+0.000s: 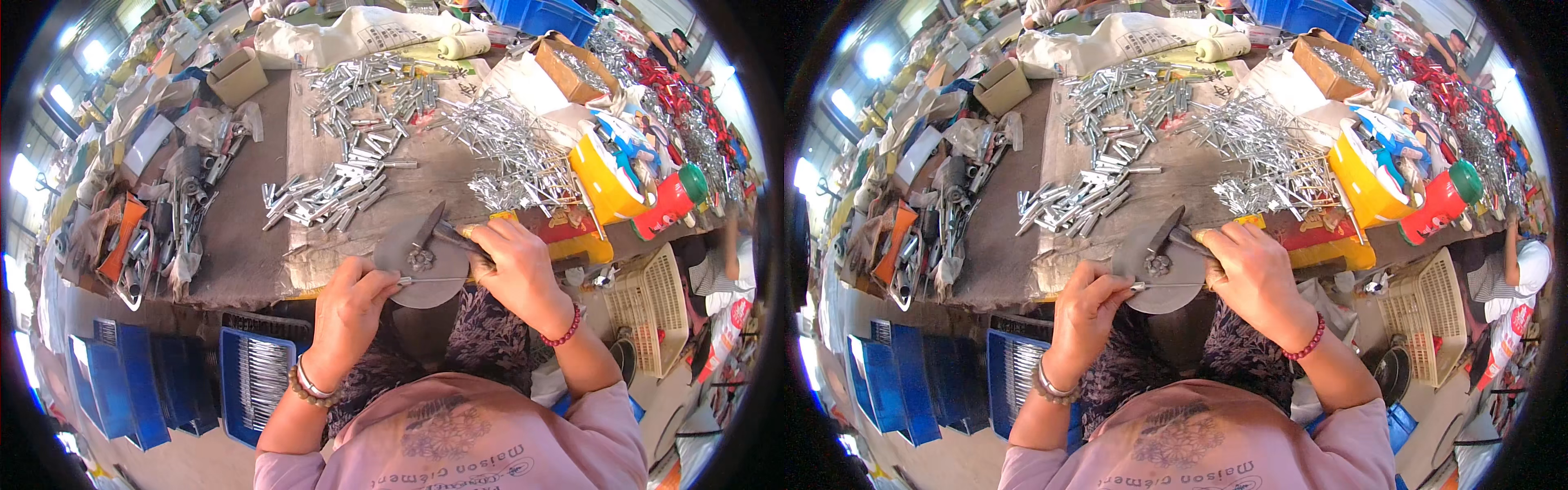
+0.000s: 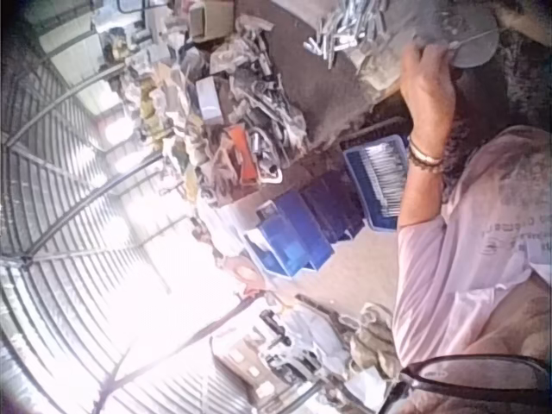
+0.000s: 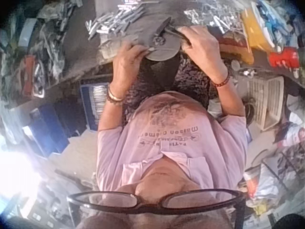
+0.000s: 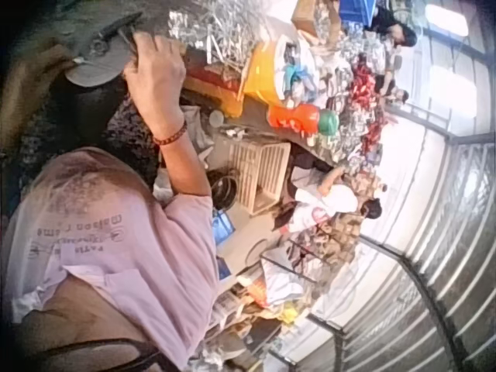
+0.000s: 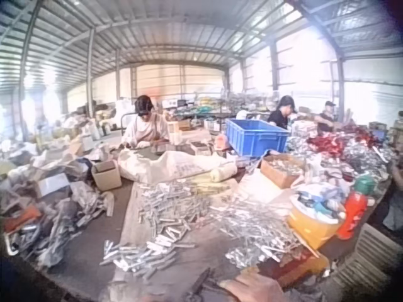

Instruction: Processing small metal components using a manual press tool and sorting them into a bin.

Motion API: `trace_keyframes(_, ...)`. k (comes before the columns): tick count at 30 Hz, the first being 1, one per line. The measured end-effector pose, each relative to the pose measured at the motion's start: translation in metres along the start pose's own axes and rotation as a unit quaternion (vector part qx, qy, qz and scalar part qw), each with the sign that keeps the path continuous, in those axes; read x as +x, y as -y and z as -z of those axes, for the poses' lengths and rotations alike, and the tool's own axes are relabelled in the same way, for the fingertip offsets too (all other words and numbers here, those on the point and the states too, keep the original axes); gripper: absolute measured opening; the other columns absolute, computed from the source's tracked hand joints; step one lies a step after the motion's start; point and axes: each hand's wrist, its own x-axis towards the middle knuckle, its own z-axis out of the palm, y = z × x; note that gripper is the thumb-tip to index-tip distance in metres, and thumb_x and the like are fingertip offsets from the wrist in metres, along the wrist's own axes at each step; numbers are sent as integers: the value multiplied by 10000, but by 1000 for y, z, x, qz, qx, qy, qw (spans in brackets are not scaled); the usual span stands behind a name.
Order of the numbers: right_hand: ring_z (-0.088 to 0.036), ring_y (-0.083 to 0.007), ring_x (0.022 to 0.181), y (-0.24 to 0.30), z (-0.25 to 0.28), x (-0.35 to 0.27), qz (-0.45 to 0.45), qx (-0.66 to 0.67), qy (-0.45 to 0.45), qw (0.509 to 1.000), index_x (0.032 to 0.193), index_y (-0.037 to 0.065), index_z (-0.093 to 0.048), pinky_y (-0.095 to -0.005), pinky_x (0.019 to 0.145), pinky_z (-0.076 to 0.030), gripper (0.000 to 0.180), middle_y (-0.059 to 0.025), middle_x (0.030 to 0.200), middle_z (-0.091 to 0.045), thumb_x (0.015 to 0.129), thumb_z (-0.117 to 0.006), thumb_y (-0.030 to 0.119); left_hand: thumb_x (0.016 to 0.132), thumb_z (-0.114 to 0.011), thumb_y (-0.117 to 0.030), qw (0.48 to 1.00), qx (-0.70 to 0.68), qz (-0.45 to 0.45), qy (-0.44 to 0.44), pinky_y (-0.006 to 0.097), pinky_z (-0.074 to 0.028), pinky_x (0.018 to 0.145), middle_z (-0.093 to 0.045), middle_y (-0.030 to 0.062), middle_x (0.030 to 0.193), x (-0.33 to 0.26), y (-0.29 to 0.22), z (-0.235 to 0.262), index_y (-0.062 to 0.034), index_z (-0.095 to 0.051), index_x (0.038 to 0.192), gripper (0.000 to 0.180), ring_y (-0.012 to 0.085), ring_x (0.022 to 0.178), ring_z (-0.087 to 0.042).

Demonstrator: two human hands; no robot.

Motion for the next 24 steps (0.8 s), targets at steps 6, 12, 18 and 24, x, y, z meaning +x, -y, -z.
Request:
trace_keyframes(6,-717,-305,838,33,23,-20,-25,101,-7,995,1397,207,-767,-427,705,-608,562,-93,1002,-650,867,-789,21,846,-889,-13,1000,-21,14,6,438,-578,748,-698,101,960,-1,1,1,-75,-822,1050,223,335,887,-713)
trace_keyframes(12,-693,-241,733,43,3,-36,42,64,-16,997,1405,229,-783,-374,664,-591,521,-36,979,-600,920,-739,48,848,-880,13,1000,-23,0,8,428,-576,738,-703,108,968,1,3,2,-66,-818,1077,250,338,871,-714)
trace_keyframes(18,-718,-277,777,37,12,-20,-9,88,6,996,1419,214,-769,-414,674,-594,525,-70,990,-616,938,-740,7,850,-884,8,999,-31,10,10,428,-578,737,-696,112,975,-2,5,1,-58,-818,1068,237,338,861,-717)
trace_keyframes(24,-731,-293,833,35,18,-5,-3,161,-77,984,1439,160,-759,-426,704,-598,522,-75,962,-625,949,-753,-19,848,-890,5,1000,-29,5,3,420,-577,731,-692,117,971,-4,7,0,-49,-814,1059,231,337,850,-713)
